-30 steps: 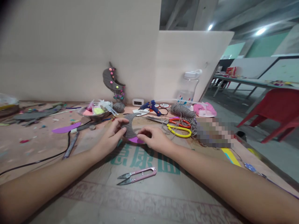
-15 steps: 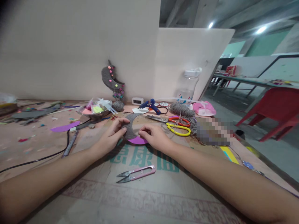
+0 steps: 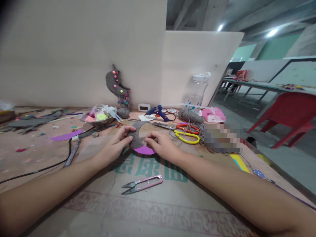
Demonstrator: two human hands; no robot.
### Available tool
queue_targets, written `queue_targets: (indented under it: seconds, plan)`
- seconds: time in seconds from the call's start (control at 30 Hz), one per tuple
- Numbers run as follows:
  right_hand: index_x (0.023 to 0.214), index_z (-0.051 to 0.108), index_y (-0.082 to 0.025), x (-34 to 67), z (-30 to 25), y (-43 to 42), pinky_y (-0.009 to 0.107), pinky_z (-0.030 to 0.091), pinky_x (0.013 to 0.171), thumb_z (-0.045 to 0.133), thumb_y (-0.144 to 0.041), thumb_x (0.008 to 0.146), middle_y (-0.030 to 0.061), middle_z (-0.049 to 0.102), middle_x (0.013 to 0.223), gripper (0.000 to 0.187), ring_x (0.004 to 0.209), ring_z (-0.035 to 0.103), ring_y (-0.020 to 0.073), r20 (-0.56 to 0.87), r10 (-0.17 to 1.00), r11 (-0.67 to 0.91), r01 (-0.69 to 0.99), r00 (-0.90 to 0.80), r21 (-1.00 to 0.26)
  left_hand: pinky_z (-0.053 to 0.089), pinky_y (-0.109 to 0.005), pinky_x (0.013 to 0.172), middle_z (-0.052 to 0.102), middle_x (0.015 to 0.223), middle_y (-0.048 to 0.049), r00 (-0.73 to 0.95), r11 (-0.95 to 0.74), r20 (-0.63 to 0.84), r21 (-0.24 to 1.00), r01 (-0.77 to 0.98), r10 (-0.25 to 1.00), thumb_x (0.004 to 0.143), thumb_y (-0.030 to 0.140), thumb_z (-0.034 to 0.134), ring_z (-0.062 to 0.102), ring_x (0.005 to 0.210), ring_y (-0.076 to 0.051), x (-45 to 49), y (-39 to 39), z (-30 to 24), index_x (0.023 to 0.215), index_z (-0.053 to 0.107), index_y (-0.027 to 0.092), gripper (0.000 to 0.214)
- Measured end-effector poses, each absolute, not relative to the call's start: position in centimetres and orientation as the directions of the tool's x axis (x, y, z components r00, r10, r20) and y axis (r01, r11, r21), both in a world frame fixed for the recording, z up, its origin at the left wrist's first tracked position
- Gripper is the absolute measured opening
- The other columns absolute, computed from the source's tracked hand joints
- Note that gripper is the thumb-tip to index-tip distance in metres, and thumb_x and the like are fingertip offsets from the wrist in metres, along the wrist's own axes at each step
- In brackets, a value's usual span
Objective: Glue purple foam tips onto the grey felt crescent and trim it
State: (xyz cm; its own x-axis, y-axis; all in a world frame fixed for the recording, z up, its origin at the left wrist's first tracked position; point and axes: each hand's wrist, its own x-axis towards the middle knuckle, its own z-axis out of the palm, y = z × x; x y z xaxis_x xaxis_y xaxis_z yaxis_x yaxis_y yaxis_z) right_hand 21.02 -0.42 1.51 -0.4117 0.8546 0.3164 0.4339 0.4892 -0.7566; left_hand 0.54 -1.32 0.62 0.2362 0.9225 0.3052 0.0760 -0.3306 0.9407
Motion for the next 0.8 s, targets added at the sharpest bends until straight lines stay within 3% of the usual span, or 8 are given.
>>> queue_targets:
  seconds: [0.23, 0.37, 0.43, 0.53, 0.8]
  plan:
    - [0.082, 0.067, -0.017, 21.05, 0.88, 0.4, 0.029, 0.045, 0.072, 0.056, -0.025, 0.087, 0.0028, 0.068, 0.08, 0.014, 0.077, 0.061, 0.0165, 0.322, 0.842, 0.523, 0.507, -0.433, -0.685, 0.042, -0.024, 0.063, 0.053, 0.084, 0.0, 0.166, -0.254, 0.24, 0.964, 0.072, 0.957, 0.082, 0.026, 0.053, 0.051, 0.073, -0.014, 0.78, -1.57, 1.52, 0.106, 0.051, 0.019, 0.025]
    - [0.106, 0.059, -0.018, 21.25, 1.02, 0.09, 0.032, 0.047, 0.083, 0.053, -0.019, 0.088, 0.0055, 0.066, 0.099, 0.019, 0.089, 0.06, 0.0168, 0.499, 0.795, 0.607, 0.436, -0.346, -0.665, 0.044, -0.026, 0.066, 0.055, 0.092, -0.0016, 0.138, -0.237, 0.227, 0.97, 0.055, 0.964, 0.081, 0.028, 0.053, 0.053, 0.078, -0.015, 0.62, -1.21, 1.2, 0.109, 0.05, 0.02, 0.029]
    - [0.108, 0.054, -0.019, 21.36, 1.15, -0.14, 0.032, 0.046, 0.085, 0.051, -0.021, 0.09, 0.0064, 0.062, 0.102, 0.019, 0.091, 0.058, 0.0168, 0.601, 0.744, 0.664, 0.415, -0.292, -0.621, 0.044, -0.027, 0.07, 0.056, 0.096, -0.0022, 0.1, -0.244, 0.237, 0.967, 0.066, 0.966, 0.081, 0.027, 0.052, 0.054, 0.081, -0.016, 0.5, -0.96, 1.01, 0.11, 0.05, 0.02, 0.03]
    - [0.105, 0.052, -0.019, 21.43, 1.23, -0.35, 0.032, 0.046, 0.081, 0.053, -0.027, 0.09, 0.0059, 0.058, 0.099, 0.016, 0.089, 0.056, 0.0172, 0.633, 0.715, 0.69, 0.443, -0.296, -0.572, 0.043, -0.028, 0.076, 0.056, 0.099, -0.0028, 0.037, -0.255, 0.253, 0.961, 0.106, 0.967, 0.08, 0.025, 0.051, 0.054, 0.087, -0.017, 0.37, -0.7, 0.88, 0.109, 0.051, 0.02, 0.029]
    - [0.077, 0.059, -0.018, 21.15, 1.15, -0.07, 0.032, 0.041, 0.074, 0.063, -0.031, 0.085, 0.0033, 0.059, 0.08, 0.016, 0.081, 0.053, 0.0188, 0.516, 0.76, 0.636, 0.614, -0.395, -0.467, 0.042, -0.028, 0.079, 0.056, 0.1, -0.0029, -0.041, -0.259, 0.266, 0.958, 0.126, 0.963, 0.08, 0.024, 0.049, 0.053, 0.09, -0.017, 0.23, -0.59, 1.0, 0.109, 0.051, 0.02, 0.03]
